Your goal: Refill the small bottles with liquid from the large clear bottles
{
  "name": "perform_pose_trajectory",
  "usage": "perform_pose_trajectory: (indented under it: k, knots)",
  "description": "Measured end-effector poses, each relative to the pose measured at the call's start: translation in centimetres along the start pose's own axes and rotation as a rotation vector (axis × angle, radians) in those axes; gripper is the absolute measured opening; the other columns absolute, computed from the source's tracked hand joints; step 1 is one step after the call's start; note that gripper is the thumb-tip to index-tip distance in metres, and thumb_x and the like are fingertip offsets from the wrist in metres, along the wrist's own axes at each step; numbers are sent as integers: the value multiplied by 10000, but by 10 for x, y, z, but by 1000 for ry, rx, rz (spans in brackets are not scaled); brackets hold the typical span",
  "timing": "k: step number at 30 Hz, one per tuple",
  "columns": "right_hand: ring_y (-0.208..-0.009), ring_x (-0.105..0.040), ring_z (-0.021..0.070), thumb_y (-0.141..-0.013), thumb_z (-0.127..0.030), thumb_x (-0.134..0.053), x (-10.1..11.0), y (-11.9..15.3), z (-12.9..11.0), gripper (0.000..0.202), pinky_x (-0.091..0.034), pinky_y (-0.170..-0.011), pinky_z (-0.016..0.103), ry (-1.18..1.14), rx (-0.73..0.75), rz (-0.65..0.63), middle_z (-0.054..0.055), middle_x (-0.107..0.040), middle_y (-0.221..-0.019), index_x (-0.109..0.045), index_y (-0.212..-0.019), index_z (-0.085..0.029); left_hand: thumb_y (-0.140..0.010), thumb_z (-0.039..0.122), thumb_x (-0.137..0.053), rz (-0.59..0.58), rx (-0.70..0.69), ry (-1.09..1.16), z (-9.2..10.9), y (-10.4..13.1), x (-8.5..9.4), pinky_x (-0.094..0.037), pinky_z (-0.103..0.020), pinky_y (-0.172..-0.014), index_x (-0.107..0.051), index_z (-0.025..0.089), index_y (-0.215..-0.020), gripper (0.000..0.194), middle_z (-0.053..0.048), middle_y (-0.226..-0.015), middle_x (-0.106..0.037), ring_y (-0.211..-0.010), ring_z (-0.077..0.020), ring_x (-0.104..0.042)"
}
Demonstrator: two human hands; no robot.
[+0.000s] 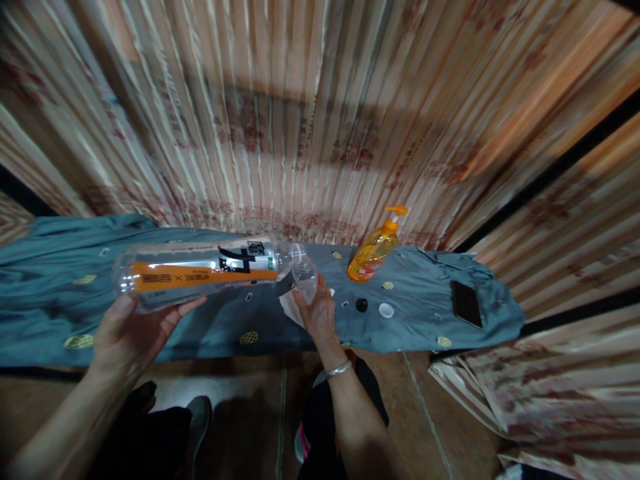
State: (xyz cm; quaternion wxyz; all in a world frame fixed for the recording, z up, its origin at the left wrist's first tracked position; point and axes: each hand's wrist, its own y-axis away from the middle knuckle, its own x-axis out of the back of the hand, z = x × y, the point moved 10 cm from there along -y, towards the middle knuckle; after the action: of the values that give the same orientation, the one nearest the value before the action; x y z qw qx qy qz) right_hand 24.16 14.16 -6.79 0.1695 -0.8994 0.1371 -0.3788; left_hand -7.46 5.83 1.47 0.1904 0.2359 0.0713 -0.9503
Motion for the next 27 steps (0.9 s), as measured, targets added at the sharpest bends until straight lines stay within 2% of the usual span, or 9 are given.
perform_pose_trajectory:
  k: [4, 9, 14, 18, 27]
  knots:
    - [-1194, -696, 340, -871, -374, -726, 2, 0, -2, 631, -562, -1040, 516, -40, -58, -8, 212, -718, -1316, -510, -1422, -158, -511, 580, -933, 2, -4, 1, 1, 1, 0, -694, -474, -765, -761, 260, -1217, 794, -104, -1067, -826, -1022, -365, -755]
    - [-1181, -702, 373, -864, -364, -721, 3, 0, -4, 652, -566, -1022, 542, -46, -64, -6, 258, -715, -1292, -517, -1420, -90, -525, 588, -925, -18, 6, -1, -1, 0, -1, -697, -473, -786, -797, 271, -1095, 664, -68, -1083, -826, -1044, -362, -753]
    - [-1179, -701, 367, -862, -419, -721, 2, 0, 1, 674, -569, -1012, 559, -40, -58, 17, 234, -725, -1293, -516, -1434, -127, -495, 577, -944, 1, 9, 5, -1, 1, 0, -702, -461, -774, -779, 335, -1159, 725, -25, -1103, -826, -1055, -346, -753]
    - [-1182, -703, 388, -851, -467, -713, 0, 0, 4, 690, -572, -997, 607, -39, -36, 26, 227, -714, -1310, -526, -1436, -151, -498, 563, -939, 3, 18, 12, -2, 0, 1, -701, -473, -772, -787, 306, -1150, 717, -35, -1081, -832, -1030, -343, -763]
    - [-1163, -718, 395, -848, -462, -706, 0, 0, 7, 676, -578, -985, 645, -87, -29, 18, 205, -736, -1269, -536, -1446, -196, -476, 559, -955, 9, 13, 41, -3, -1, 2, -703, -444, -736, -804, 289, -1116, 711, -32, -1084, -837, -981, -328, -775]
